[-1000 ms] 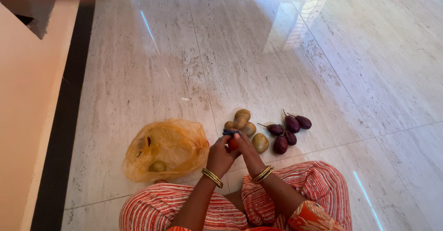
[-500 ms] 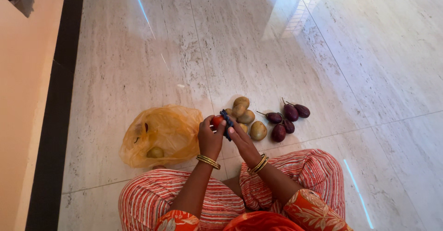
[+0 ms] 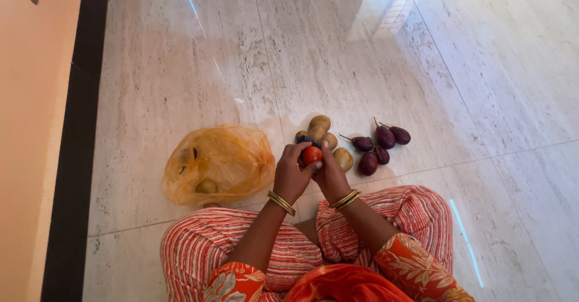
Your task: The person sits on the floor and cleans vegetables using a blue cloth. They wipe eggplants, tomatoes, and potatoes one by one, placing the cleaned items on the floor next to the others.
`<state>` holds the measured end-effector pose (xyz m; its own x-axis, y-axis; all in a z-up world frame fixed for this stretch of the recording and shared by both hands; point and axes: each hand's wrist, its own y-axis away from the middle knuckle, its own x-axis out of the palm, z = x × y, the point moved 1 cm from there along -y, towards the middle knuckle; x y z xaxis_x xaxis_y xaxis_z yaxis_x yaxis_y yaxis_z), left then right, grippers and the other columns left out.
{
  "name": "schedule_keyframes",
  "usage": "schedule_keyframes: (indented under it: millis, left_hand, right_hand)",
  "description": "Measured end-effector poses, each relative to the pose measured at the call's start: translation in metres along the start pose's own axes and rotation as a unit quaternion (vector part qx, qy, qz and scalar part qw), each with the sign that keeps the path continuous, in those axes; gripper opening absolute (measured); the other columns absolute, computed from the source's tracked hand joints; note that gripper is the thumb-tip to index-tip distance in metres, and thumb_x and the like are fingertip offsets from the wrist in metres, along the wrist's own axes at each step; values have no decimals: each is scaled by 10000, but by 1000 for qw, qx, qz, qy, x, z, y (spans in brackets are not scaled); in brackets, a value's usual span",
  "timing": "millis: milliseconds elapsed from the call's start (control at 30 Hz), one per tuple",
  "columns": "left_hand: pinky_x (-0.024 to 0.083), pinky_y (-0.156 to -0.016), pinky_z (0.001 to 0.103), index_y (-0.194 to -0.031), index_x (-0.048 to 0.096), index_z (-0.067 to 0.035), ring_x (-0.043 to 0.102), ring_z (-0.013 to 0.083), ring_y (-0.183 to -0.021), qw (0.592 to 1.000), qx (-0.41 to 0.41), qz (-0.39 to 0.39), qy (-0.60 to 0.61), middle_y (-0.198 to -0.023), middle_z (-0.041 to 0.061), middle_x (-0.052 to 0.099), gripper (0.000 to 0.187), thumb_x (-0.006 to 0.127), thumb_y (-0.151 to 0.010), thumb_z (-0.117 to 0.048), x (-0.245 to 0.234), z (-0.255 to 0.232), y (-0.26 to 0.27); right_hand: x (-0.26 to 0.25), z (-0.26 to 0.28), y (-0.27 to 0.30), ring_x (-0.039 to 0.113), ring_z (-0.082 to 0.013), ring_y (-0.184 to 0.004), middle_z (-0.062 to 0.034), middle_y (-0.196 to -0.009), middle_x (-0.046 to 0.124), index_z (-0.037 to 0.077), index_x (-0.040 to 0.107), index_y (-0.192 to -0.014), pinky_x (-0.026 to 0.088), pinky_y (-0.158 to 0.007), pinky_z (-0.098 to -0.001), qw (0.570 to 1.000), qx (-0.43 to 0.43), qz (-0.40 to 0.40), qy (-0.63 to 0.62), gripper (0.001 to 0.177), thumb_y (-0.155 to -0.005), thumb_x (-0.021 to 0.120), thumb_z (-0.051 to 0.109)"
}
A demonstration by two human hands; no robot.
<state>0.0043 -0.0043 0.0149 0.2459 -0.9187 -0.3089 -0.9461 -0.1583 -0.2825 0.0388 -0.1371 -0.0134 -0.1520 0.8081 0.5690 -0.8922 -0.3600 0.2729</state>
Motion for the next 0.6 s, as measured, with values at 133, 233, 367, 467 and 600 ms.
schedule_keyframes:
  millis: [133, 233, 367, 467, 600]
  left_hand:
    - [602, -752, 340, -1257, 646, -78, 683, 264, -872, 994, -71, -79, -1, -1183, 116, 611, 509, 842, -798, -183, 0, 14, -4]
    - [573, -765, 356, -1281, 622, -49, 671, 272, -882, 985, -77, -144, -53, -1196, 152, 582, 498, 837, -847, -162, -1, 33, -8]
    - [610, -754, 318, -1284, 601, -42, 697, 230, -879, 986, -96, -135, -13, -1218, 152, 571, 488, 804, -856, -163, 0, 49, -9]
    - [608, -741, 323, -1259, 618, -43, 713, 224, -842, 990, -118, -80, 0, -1183, 132, 610, 491, 815, -828, -172, -1, 40, -9]
    - [602, -726, 322, -1242, 624, -38, 716, 213, -824, 994, -107, 10, 8, -1154, 114, 630, 517, 842, -801, -197, -2, 17, -5]
  right_hand:
    - [17, 2, 10, 605, -218, -1248, -128, -1400, 571, 38, 421, -1496, 499, -1070, -386, 994, -39, 57, 86, 670, -1038, 412, 527]
    - [25, 3, 18, 491, -207, -1373, -109, -1540, 462, 98, 331, -1582, 427, -1128, -388, 977, -54, 78, 192, 676, -1042, 410, 496]
    - [25, 0, 22, 351, -222, -1511, -132, -1656, 341, 90, 234, -1631, 315, -1210, -385, 932, -127, 130, 315, 670, -1086, 436, 424]
    - [23, 4, 23, 336, -225, -1514, -140, -1663, 328, 79, 285, -1616, 305, -1205, -383, 919, -154, 103, 348, 641, -1089, 440, 408]
    - [21, 13, 20, 481, -238, -1402, -143, -1568, 425, 67, 401, -1536, 421, -1135, -395, 938, -163, 69, 299, 594, -1071, 446, 434]
